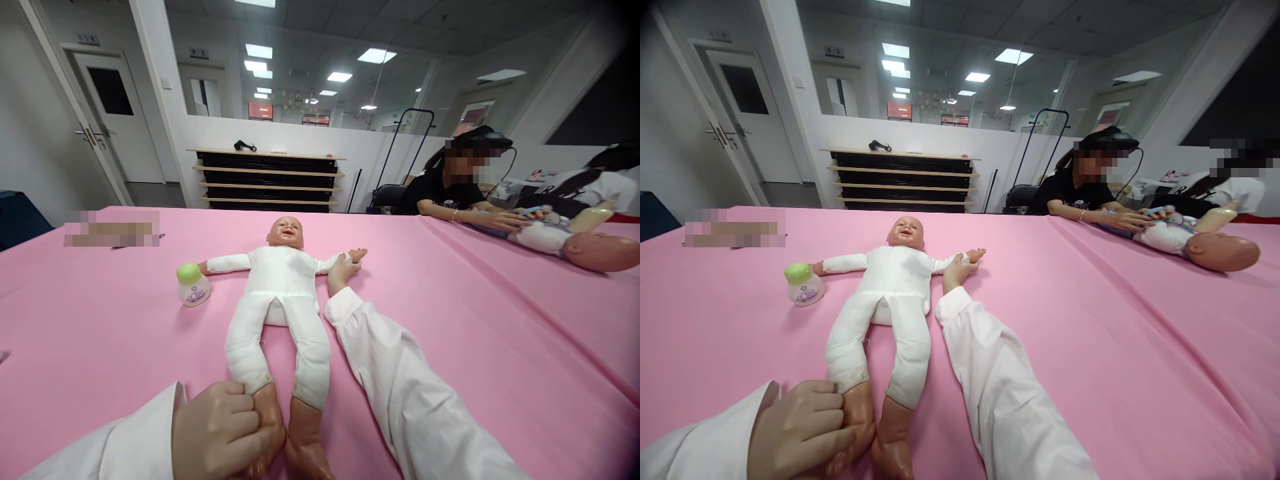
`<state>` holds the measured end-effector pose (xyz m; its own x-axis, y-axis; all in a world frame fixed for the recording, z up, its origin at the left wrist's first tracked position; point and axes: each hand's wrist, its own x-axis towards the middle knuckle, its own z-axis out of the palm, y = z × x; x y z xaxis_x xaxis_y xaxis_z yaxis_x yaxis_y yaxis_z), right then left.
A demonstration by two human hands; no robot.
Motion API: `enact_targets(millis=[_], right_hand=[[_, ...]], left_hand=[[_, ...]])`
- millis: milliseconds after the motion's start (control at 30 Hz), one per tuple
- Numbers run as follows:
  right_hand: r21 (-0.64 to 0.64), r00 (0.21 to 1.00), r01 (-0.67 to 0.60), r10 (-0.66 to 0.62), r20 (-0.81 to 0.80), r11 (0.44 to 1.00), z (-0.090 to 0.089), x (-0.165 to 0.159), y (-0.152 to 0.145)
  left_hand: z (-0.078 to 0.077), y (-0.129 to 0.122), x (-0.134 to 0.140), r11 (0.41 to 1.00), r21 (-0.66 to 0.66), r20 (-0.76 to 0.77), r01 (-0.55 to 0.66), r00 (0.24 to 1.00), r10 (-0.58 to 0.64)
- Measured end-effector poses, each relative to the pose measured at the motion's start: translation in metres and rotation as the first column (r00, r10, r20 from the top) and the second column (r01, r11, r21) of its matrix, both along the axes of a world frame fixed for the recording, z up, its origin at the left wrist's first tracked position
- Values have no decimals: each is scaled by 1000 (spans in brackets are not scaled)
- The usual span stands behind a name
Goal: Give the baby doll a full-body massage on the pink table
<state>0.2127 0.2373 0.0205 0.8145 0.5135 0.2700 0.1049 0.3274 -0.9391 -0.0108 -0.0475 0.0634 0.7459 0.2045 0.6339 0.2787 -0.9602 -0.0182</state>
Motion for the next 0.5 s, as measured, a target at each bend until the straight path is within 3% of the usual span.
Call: enact_targets(millis=[133, 233, 367, 500], right_hand=[[-7, 997, 9, -8, 83, 1000, 0, -4, 9], [0, 978, -39, 39, 206, 999, 1, -5, 11], [-74, 919, -111, 130, 371, 991, 1, 2, -1], [-216, 834, -118, 215, 508, 969, 3, -1, -10]], left_hand=[[-1, 5, -9, 997, -10, 121, -71, 990, 71], [-2, 13, -14, 960, -100, 173, -263, 945, 277], [-5, 25, -18, 817, -279, 159, -505, 815, 558], [-13, 37, -22, 663, -440, 92, -606, 703, 705]])
